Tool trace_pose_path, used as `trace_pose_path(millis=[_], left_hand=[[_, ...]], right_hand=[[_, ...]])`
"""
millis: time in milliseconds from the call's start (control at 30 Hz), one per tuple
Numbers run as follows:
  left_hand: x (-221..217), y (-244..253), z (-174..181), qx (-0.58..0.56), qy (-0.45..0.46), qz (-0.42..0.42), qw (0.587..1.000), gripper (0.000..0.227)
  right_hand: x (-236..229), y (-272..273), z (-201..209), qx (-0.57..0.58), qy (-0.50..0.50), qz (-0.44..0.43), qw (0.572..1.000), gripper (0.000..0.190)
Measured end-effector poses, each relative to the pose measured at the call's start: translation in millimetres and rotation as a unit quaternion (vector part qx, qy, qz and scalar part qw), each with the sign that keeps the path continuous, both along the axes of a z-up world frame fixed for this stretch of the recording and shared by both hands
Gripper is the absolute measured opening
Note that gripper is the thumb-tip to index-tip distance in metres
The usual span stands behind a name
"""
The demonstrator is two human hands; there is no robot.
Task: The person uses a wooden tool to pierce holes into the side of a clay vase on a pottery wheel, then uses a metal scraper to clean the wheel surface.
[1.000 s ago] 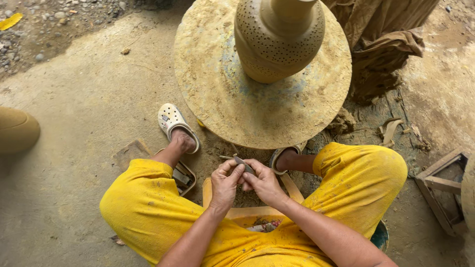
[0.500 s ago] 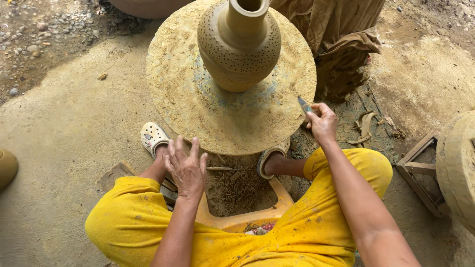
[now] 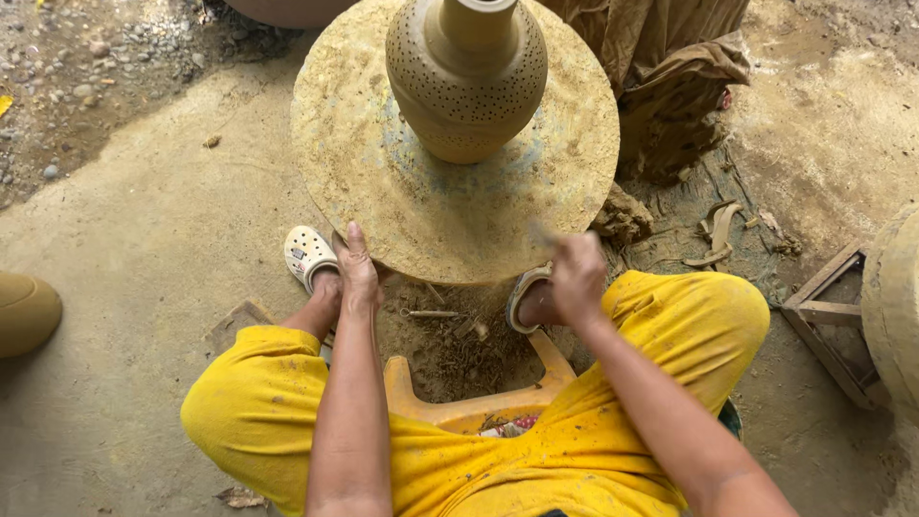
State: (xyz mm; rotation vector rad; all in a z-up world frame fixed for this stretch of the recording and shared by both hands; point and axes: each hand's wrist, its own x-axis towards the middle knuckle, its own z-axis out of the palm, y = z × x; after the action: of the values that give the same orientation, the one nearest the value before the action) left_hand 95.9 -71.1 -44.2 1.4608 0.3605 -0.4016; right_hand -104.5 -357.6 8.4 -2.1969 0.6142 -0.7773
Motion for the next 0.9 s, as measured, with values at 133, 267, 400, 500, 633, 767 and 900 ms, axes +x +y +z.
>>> trace_pose_path(millis=[133, 267, 400, 500, 633, 767, 900], left_hand=[[9, 1, -15, 0.029, -0.076, 0.0, 0.997, 0.117], [2, 1, -28, 0.071, -0.082, -0.001, 0.994, 0.116], [11, 2, -18, 0.035, -0.073, -0.009, 0.997, 0.119], [8, 5, -11, 0.084, -0.071, -0.019, 0.994, 0.119], [8, 1, -4, 0.102, -0.062, -0.012, 0.993, 0.118], [12, 2, 0, 0.098, -0.086, -0.011, 0.991, 0.119], [10, 7, 0, 0.128, -0.037, -0.029, 0.991, 0.119]], right_hand=[[15, -42, 2, -0.038, 0.024, -0.126, 0.991, 0.006], [-13, -13, -19, -0.037, 0.031, 0.006, 0.999, 0.004], [-13, 1, -18, 0.002, 0.003, -0.004, 1.0, 0.007], [-7, -23, -5, -0.048, 0.03, -0.132, 0.99, 0.005], [-19, -13, -7, 0.015, 0.068, -0.068, 0.995, 0.005], [-33, 6, -13, -0.039, 0.013, 0.082, 0.996, 0.005], [-20, 4, 8, 0.131, 0.063, -0.104, 0.984, 0.008]])
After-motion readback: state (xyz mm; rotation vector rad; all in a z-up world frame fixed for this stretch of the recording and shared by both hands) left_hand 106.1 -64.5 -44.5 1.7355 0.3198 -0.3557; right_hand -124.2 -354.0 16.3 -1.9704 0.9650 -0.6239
